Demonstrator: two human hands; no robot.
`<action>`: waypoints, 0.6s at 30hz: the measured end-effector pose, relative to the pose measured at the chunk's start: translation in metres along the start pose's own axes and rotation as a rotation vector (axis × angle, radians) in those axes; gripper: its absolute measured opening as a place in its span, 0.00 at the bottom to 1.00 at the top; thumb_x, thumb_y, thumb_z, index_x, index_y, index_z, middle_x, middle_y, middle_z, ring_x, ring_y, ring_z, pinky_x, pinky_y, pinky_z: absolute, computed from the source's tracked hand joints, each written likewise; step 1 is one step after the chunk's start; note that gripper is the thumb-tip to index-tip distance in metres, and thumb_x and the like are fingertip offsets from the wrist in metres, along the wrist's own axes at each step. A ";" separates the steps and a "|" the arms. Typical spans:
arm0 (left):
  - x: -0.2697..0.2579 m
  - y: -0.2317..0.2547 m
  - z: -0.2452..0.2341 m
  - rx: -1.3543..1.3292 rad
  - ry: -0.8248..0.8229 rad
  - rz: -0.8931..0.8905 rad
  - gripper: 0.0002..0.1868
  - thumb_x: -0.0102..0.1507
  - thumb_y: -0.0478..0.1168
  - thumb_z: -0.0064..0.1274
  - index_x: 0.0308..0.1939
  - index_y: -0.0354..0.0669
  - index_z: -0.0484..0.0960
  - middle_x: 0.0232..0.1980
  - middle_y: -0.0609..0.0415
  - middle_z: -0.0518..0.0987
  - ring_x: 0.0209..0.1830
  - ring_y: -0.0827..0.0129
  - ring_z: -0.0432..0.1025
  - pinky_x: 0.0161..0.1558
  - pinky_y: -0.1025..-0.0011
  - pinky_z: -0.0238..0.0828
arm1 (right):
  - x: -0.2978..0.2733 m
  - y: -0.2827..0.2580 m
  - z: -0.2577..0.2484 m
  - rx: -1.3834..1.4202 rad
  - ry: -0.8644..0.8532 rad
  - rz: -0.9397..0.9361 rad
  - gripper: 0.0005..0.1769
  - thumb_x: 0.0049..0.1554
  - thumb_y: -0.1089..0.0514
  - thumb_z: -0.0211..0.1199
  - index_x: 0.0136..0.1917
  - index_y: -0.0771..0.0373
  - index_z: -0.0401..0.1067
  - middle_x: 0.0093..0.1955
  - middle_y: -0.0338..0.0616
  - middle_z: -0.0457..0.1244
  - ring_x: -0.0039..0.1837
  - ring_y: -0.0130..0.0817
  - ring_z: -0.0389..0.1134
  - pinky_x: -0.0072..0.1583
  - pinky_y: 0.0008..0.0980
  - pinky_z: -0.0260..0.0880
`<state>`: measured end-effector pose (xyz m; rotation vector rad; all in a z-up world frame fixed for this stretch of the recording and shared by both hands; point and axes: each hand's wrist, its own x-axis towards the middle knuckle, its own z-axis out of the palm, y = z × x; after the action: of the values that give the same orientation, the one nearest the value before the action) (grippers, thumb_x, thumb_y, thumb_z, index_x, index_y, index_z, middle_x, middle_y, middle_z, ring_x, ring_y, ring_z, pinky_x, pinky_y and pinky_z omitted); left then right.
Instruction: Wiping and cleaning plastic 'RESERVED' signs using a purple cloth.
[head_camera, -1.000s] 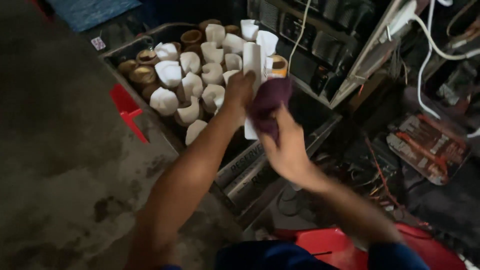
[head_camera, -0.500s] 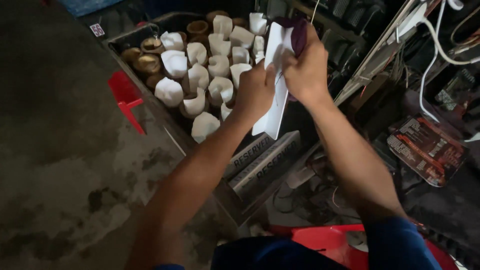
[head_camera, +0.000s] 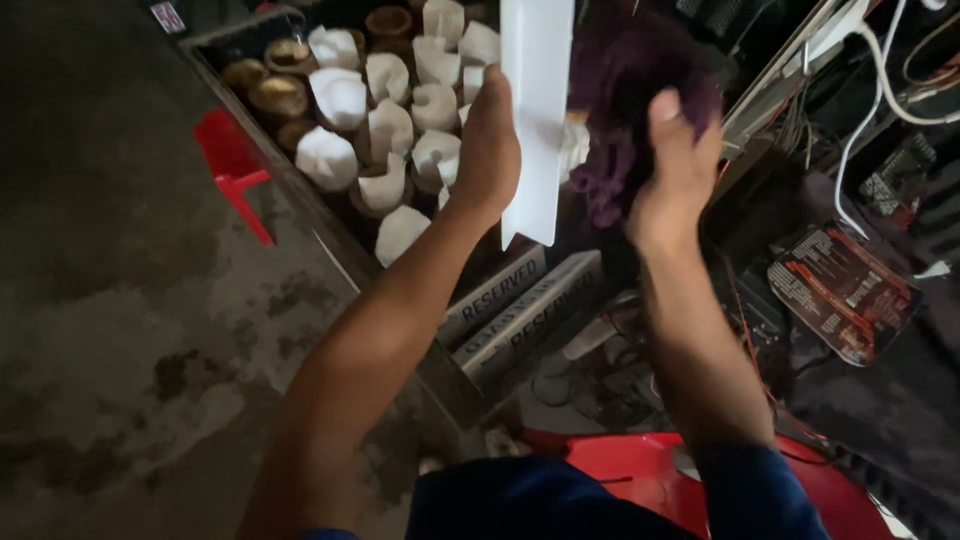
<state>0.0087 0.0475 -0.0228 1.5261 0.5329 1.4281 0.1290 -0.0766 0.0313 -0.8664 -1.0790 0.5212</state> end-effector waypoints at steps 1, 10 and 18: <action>-0.003 0.005 0.002 -0.111 -0.094 -0.067 0.40 0.75 0.63 0.20 0.55 0.34 0.81 0.44 0.46 0.84 0.43 0.54 0.80 0.45 0.57 0.77 | 0.002 -0.003 0.000 -0.047 -0.007 -0.160 0.19 0.69 0.55 0.59 0.68 0.66 0.66 0.61 0.40 0.65 0.61 0.31 0.67 0.62 0.29 0.69; 0.002 -0.007 -0.006 -0.414 -0.257 -0.165 0.38 0.77 0.61 0.17 0.71 0.37 0.70 0.68 0.42 0.76 0.68 0.56 0.71 0.71 0.60 0.68 | -0.050 0.002 0.024 -0.832 -0.287 -0.552 0.31 0.52 0.78 0.51 0.69 0.76 0.69 0.79 0.63 0.54 0.81 0.56 0.55 0.81 0.45 0.57; -0.010 -0.007 0.009 -0.083 -0.308 -0.057 0.43 0.76 0.63 0.17 0.80 0.28 0.53 0.82 0.40 0.57 0.84 0.55 0.52 0.80 0.64 0.47 | 0.024 0.000 0.008 -0.884 -0.155 -0.648 0.42 0.55 0.78 0.50 0.82 0.70 0.57 0.83 0.65 0.46 0.85 0.59 0.47 0.84 0.42 0.50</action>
<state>0.0168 0.0392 -0.0326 1.6126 0.3225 1.1305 0.1311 -0.0560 0.0465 -1.1542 -1.6785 -0.4908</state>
